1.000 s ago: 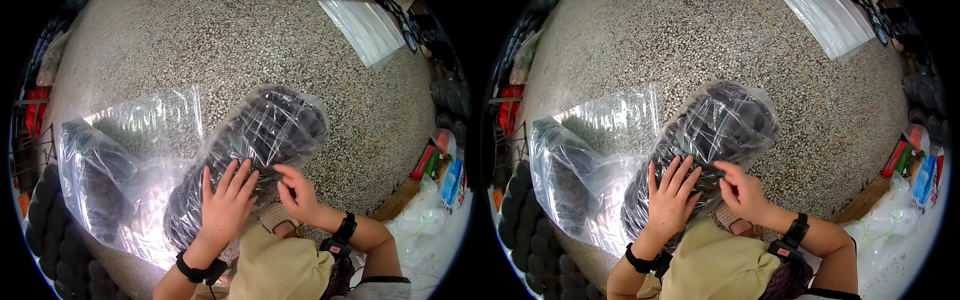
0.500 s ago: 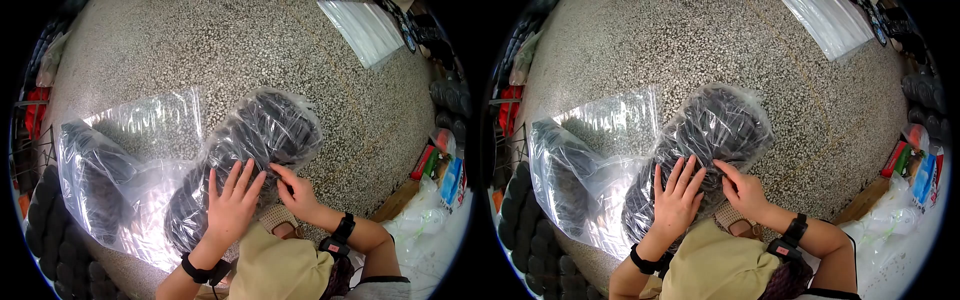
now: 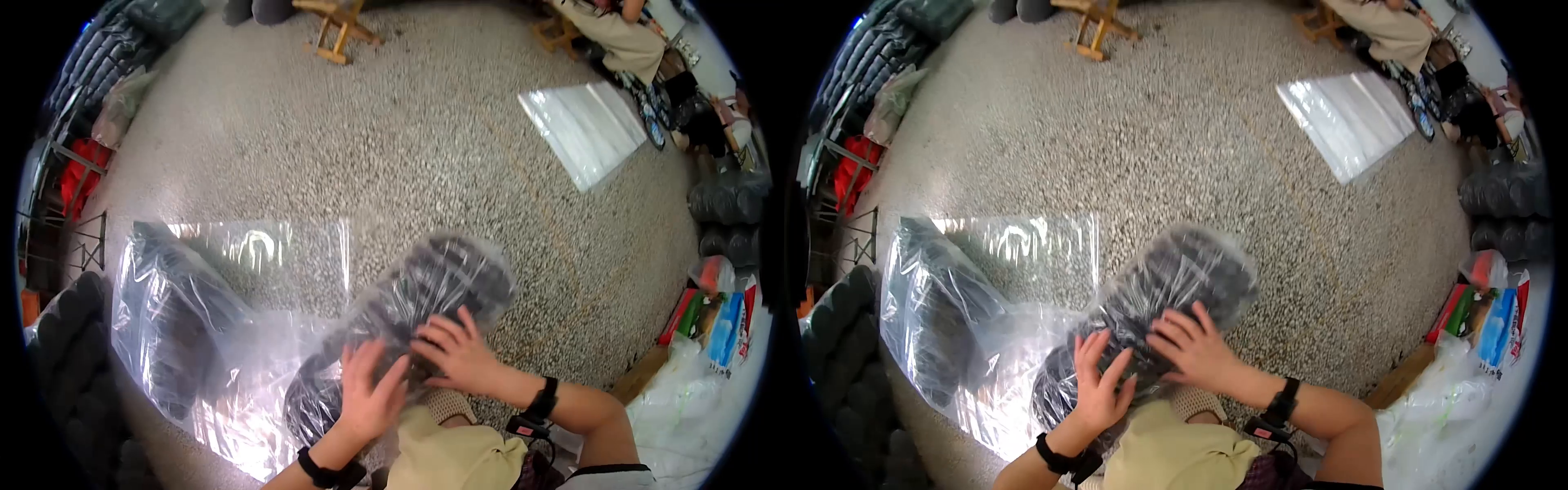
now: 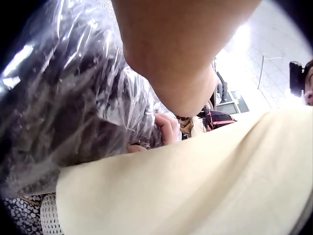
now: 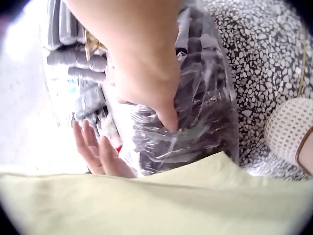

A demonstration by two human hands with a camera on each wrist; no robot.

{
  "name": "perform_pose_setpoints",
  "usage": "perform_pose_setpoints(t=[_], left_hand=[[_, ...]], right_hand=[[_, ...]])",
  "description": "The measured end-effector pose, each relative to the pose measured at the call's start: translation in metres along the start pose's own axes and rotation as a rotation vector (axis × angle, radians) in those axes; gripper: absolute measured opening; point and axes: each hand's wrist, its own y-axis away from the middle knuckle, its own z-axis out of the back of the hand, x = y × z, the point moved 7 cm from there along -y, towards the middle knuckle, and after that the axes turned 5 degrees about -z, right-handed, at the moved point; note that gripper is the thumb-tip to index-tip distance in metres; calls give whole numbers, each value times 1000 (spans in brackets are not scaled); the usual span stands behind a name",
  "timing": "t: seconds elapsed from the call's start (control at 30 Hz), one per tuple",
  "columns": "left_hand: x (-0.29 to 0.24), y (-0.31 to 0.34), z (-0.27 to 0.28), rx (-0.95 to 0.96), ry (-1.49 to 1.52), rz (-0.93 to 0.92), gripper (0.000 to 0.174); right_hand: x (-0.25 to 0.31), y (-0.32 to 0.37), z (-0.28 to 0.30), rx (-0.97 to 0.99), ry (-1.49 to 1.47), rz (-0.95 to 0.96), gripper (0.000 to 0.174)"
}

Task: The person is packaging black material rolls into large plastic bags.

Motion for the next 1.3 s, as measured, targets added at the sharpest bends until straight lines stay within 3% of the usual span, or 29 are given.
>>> perform_pose_setpoints(t=[0.07, 0.1, 0.17, 0.2, 0.27, 0.33, 0.4, 0.43, 0.47, 0.57, 0.67, 0.73, 0.87, 0.93, 0.97, 1.0, 1.03, 1.1, 1.13, 1.17, 1.23, 1.27, 1.3], left_hand=[[4, 13, 18, -48, -19, 41, 61], [6, 19, 28, -76, -54, 47, 63], [9, 27, 50, -151, -92, 32, 68], [8, 30, 64, -198, -96, 14, 70], [8, 32, 90, -306, -108, -18, 75], [7, 33, 116, -430, -124, -54, 79], [2, 31, 137, -480, -154, -41, 82], [2, 31, 144, -491, -147, -33, 82], [3, 30, 149, -503, -140, -26, 82], [7, 30, 145, -473, -149, -31, 84], [8, 25, 142, -453, -144, -48, 87], [7, 25, 144, -447, -134, -39, 88], [14, 23, 147, -461, -126, 19, 89], [13, 21, 154, -447, -142, 45, 88], [10, 18, 160, -440, -159, 32, 87], [7, 14, 166, -459, -162, 38, 85], [3, 11, 171, -471, -162, 42, 84], [-4, 4, 181, -480, -174, 32, 80], [-8, 1, 185, -474, -186, 22, 78], [-13, -1, 188, -465, -195, 15, 77], [-24, -2, 197, -455, -216, -9, 73], [-31, -5, 202, -460, -229, -20, 71], [-39, -11, 208, -381, -201, -72, 69]], right_hand=[[12, -8, -16, 49, 90, 154, 35], [20, -15, -11, 11, 72, 259, 17], [12, -22, 4, 1, 28, 237, 14], [10, -27, 16, -1, 2, 232, 13], [-4, -29, 67, -305, 81, 162, 20], [-36, -22, 114, -367, 3, -162, 19], [-64, -1, 174, -640, 11, -372, 23], [-93, 17, 193, -690, -165, -532, 24], [-104, 33, 220, -743, -122, -603, 28], [-90, 69, 293, -972, -44, -440, 38], [-81, 89, 361, -1125, 131, -485, 41], [-113, 117, 417, -1276, 184, -464, 41], [-151, 160, 524, -1258, 593, -804, 40], [-141, 155, 562, -1353, 976, -759, 40], [-89, 115, 565, -1248, 773, -760, 41], [-104, 98, 572, -1151, 803, -686, 36], [-87, 68, 559, -1139, 736, -433, 31], [-72, 6, 518, -917, 446, -397, 28], [-51, -29, 476, -783, 225, -526, 25], [-53, -57, 426, -719, -86, -378, 22], [-15, -108, 297, -251, -342, -363, 31], [27, -125, 234, -134, -190, -328, 22], [75, -131, 166, -86, -61, 7, 21]])
